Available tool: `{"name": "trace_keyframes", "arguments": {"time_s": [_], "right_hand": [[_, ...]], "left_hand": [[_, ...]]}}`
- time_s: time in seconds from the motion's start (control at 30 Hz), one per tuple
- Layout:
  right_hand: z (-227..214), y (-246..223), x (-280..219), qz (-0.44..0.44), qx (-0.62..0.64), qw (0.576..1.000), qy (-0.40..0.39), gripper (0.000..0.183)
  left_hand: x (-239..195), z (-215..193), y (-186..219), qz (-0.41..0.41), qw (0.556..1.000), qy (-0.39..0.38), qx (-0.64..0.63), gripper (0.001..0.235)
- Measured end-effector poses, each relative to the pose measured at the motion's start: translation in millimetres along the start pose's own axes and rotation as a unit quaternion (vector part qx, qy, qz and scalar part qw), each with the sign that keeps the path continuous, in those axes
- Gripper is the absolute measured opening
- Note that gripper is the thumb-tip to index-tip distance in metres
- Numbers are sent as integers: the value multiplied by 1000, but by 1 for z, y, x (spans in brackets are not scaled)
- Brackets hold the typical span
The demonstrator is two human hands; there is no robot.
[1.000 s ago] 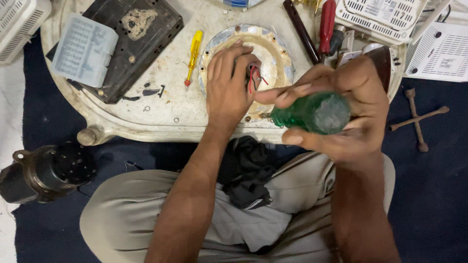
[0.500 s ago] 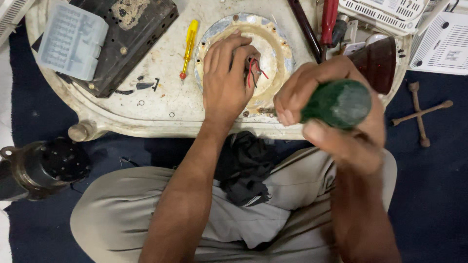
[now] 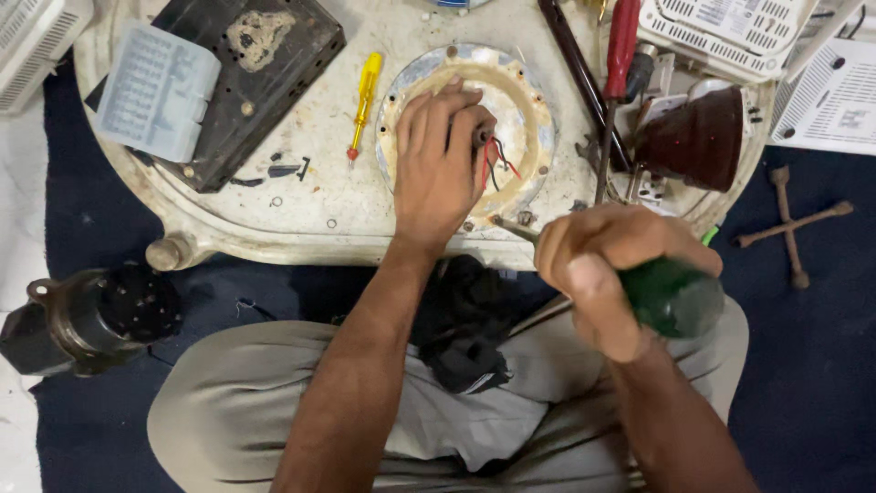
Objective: The person sits on the floor and uses a screwdriver and pliers to work on a circular electrical device with wires. They repeatedly tighten and adjust components on the device, occasionally flipping it over to access different sides.
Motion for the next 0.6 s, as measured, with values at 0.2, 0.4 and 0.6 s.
{"name": "trace_keyframes", "arguments": {"time_s": [0.2, 0.4, 0.6], "right_hand": [[11, -13, 10, -35, -12, 986, -162, 26], [17, -9, 18, 34, 40, 974, -221, 30], [3, 15, 19, 198, 57, 975, -79, 49]], "left_hand": [[0, -3, 3, 14, 1000, 8, 6, 22], [3, -3, 5, 19, 1000, -3, -12, 26], [5, 0, -2, 20, 999, -15, -20, 26]]}}
Point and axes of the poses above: each hand's wrist, its own x-axis towards the middle knuckle, its own z-axis out of the palm, y = z × x, the point moved 8 cm from there along x, towards the middle knuckle, and after that the axes turned 13 degrees about y, right-handed, at the moved point
